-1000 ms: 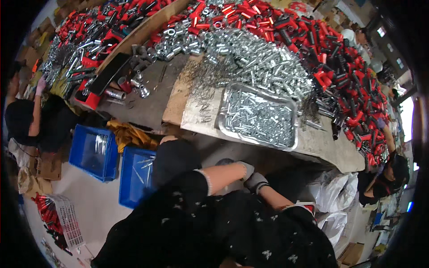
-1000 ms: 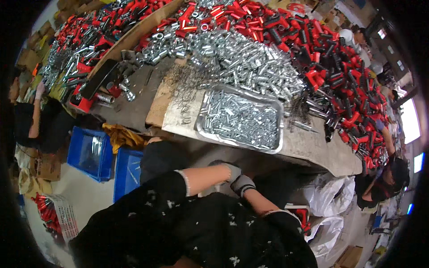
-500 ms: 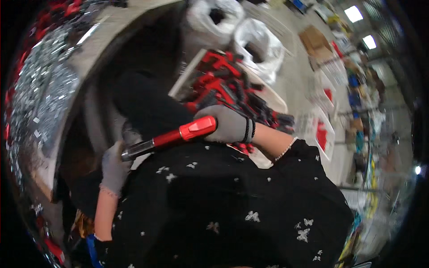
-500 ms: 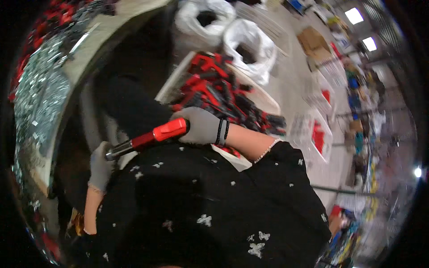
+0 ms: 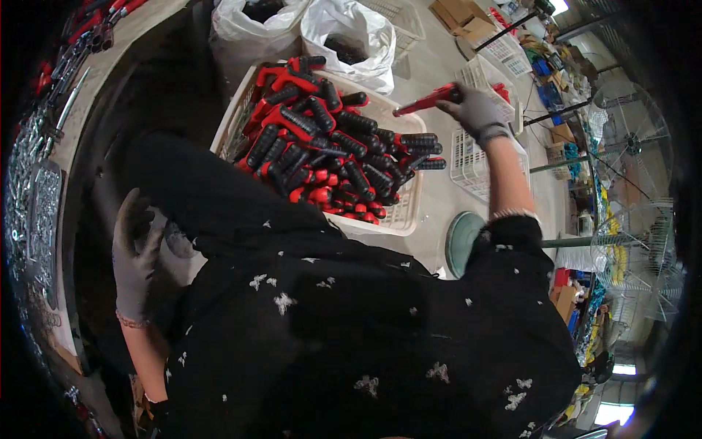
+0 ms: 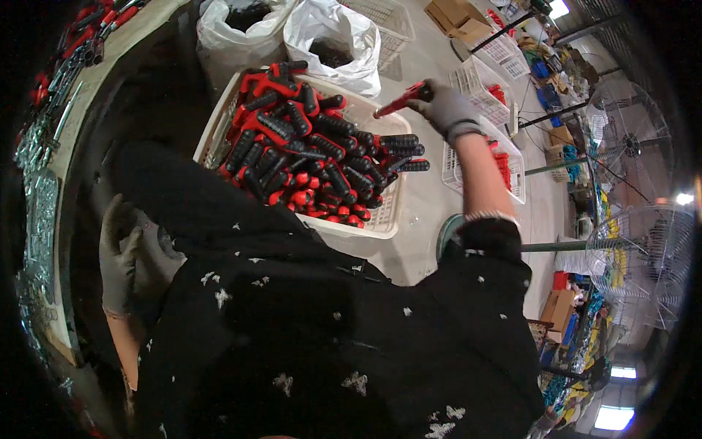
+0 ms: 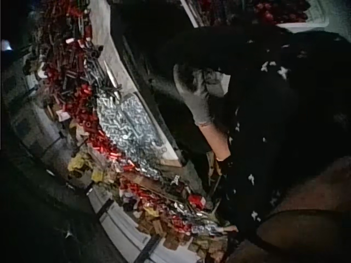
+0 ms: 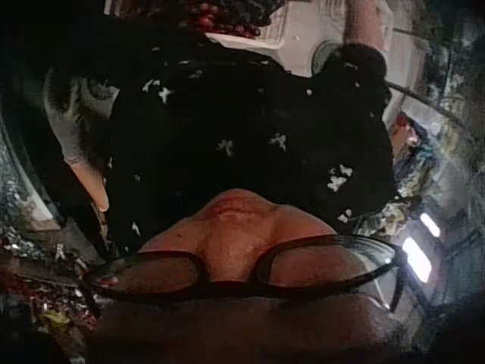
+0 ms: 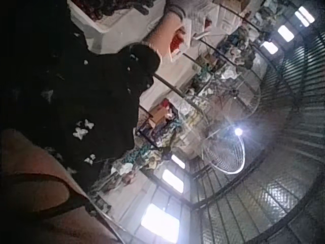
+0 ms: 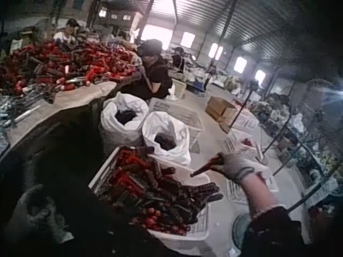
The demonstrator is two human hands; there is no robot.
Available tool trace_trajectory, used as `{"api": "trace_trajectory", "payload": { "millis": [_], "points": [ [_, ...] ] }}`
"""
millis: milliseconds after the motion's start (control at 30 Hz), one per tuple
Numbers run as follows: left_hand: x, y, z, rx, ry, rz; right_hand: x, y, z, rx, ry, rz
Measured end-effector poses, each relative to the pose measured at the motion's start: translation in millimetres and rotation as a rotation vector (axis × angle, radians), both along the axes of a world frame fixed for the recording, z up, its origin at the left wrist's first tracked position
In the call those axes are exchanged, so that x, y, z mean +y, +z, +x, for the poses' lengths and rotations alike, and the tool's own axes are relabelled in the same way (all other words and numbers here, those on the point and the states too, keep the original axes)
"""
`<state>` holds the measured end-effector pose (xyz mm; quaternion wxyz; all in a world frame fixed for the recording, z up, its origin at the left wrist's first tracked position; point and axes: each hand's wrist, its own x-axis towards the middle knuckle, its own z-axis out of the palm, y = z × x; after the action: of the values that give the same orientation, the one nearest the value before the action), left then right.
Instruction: The person assembles tools by inserting metal pins and springs into metal barrels, fitting sleeves, and attaching handles by hand.
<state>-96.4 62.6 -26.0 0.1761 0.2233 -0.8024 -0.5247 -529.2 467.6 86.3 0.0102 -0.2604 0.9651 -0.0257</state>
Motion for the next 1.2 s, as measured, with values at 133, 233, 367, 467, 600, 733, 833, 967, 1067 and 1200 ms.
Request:
{"api": "trace_trajectory", "payload": {
  "millis": [133,233,367,467,600,733,833,967,1067,1200],
  "points": [
    [2,5,45,-0.015,0.074,-0.079,-12,-162,-71,-0.275,0.230,0.497],
    [11,6,68,-0.119,0.134,-0.114,-41,-194,-69,-0.398,0.245,0.280],
    [22,13,97,-0.095,0.224,0.097,-156,-175,-47,-0.312,0.396,0.051],
    [29,6,117,-0.112,0.302,0.110,-268,-104,18,-0.290,0.668,-0.115],
    [29,10,144,-0.093,0.417,0.033,-454,-41,182,-0.400,1.311,-0.607],
    [18,29,171,-0.129,0.538,-0.071,-618,-18,216,0.165,1.266,-0.073],
    [18,53,206,-0.140,0.656,-0.114,-686,-42,165,0.309,0.985,0.155],
    [19,70,252,-0.040,0.879,-0.074,-671,-41,181,0.419,1.340,-0.225],
    [-35,109,271,-0.172,1.086,-0.202,-666,-39,164,0.318,1.275,-0.073],
    [-181,135,294,-0.069,1.169,-0.341,-684,-55,105,-0.772,1.154,-0.646]
  ]
}}
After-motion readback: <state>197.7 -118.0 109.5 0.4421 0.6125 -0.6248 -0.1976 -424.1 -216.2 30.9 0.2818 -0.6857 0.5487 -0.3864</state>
